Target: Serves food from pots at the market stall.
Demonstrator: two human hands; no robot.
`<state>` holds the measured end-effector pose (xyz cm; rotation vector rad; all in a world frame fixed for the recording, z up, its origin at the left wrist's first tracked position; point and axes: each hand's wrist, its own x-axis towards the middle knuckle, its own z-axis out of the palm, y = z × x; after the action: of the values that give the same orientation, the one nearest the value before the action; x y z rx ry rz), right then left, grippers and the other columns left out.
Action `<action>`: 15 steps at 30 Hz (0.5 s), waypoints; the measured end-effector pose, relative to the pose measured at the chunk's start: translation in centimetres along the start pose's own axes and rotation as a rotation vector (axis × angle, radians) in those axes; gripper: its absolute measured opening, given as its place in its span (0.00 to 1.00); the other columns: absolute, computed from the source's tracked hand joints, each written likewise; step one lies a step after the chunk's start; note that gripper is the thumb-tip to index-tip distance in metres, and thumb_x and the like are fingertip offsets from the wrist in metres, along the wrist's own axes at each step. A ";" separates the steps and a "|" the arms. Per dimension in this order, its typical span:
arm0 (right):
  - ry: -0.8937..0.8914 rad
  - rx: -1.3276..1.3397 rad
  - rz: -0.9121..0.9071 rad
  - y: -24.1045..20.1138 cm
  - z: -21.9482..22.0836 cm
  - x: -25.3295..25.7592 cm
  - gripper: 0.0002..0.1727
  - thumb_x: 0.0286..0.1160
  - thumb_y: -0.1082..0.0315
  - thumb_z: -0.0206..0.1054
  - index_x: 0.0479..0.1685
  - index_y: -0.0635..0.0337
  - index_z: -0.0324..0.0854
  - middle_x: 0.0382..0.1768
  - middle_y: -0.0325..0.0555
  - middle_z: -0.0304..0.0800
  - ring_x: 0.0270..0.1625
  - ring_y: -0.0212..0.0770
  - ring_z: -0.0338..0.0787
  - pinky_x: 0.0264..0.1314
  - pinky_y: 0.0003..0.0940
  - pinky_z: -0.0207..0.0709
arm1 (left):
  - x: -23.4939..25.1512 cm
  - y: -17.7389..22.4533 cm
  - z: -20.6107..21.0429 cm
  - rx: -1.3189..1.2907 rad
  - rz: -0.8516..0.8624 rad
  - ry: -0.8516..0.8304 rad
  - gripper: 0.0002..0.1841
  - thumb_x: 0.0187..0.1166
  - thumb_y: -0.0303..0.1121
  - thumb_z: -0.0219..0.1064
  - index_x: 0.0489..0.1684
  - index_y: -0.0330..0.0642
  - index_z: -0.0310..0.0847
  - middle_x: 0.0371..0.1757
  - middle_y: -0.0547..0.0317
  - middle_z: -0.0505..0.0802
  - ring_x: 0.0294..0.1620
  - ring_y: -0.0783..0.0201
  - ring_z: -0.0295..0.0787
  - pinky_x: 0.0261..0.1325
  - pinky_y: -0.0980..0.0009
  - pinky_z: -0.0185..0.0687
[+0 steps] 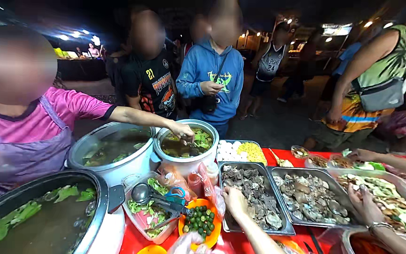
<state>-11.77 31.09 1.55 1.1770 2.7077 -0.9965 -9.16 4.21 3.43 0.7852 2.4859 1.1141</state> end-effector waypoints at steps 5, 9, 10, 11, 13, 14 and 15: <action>-0.081 0.216 -0.078 1.5 -1.0 0.4 0.18 0.78 0.52 0.71 0.49 0.57 0.91 0.48 0.52 0.94 0.56 0.51 0.92 0.64 0.57 0.80 | 9.6 4.5 6.3 0.013 -0.037 -0.013 0.37 0.75 0.42 0.72 0.88 0.49 0.66 0.76 0.54 0.86 0.76 0.55 0.82 0.81 0.49 0.73; -0.191 0.793 -0.148 4.2 -1.9 0.9 0.08 0.79 0.66 0.71 0.45 0.63 0.87 0.38 0.45 0.90 0.38 0.35 0.86 0.41 0.34 0.80 | 14.1 5.7 10.9 0.208 -0.246 -0.097 0.29 0.82 0.43 0.63 0.85 0.53 0.70 0.73 0.50 0.87 0.74 0.49 0.83 0.77 0.44 0.74; -0.185 0.899 -0.170 4.5 -2.9 0.9 0.07 0.81 0.68 0.69 0.44 0.63 0.86 0.38 0.46 0.90 0.39 0.36 0.88 0.43 0.34 0.82 | 14.7 5.7 11.5 0.250 -0.278 -0.109 0.29 0.83 0.44 0.62 0.85 0.56 0.70 0.73 0.51 0.88 0.74 0.48 0.83 0.76 0.42 0.75; -0.164 0.977 -0.194 4.5 -4.2 0.8 0.07 0.82 0.69 0.67 0.45 0.64 0.86 0.39 0.46 0.90 0.41 0.38 0.88 0.45 0.35 0.84 | 15.0 5.8 11.8 0.279 -0.304 -0.116 0.28 0.83 0.45 0.61 0.85 0.57 0.72 0.73 0.51 0.88 0.74 0.47 0.84 0.75 0.41 0.75; -0.101 1.067 -0.230 4.2 -7.3 0.5 0.07 0.85 0.70 0.64 0.47 0.65 0.84 0.39 0.46 0.89 0.39 0.37 0.88 0.43 0.34 0.84 | 15.1 6.0 11.8 0.308 -0.367 -0.157 0.25 0.88 0.47 0.57 0.83 0.53 0.74 0.74 0.47 0.87 0.75 0.43 0.82 0.76 0.38 0.73; -0.083 1.106 -0.238 4.0 -9.0 0.4 0.08 0.86 0.70 0.62 0.48 0.66 0.83 0.39 0.46 0.89 0.39 0.37 0.89 0.43 0.33 0.85 | 15.1 6.0 11.8 0.320 -0.380 -0.172 0.25 0.89 0.48 0.55 0.81 0.51 0.76 0.73 0.45 0.87 0.75 0.42 0.82 0.76 0.38 0.72; -0.079 1.147 -0.234 3.6 -10.6 0.4 0.08 0.87 0.70 0.62 0.49 0.66 0.82 0.40 0.47 0.91 0.39 0.38 0.90 0.43 0.33 0.86 | 15.1 5.7 11.6 0.327 -0.380 -0.190 0.25 0.90 0.49 0.53 0.80 0.50 0.76 0.74 0.45 0.86 0.76 0.43 0.81 0.77 0.38 0.71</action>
<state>-7.34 39.21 7.89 0.7705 2.1360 -2.7129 -13.71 23.17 -0.62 0.4409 2.5378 0.4890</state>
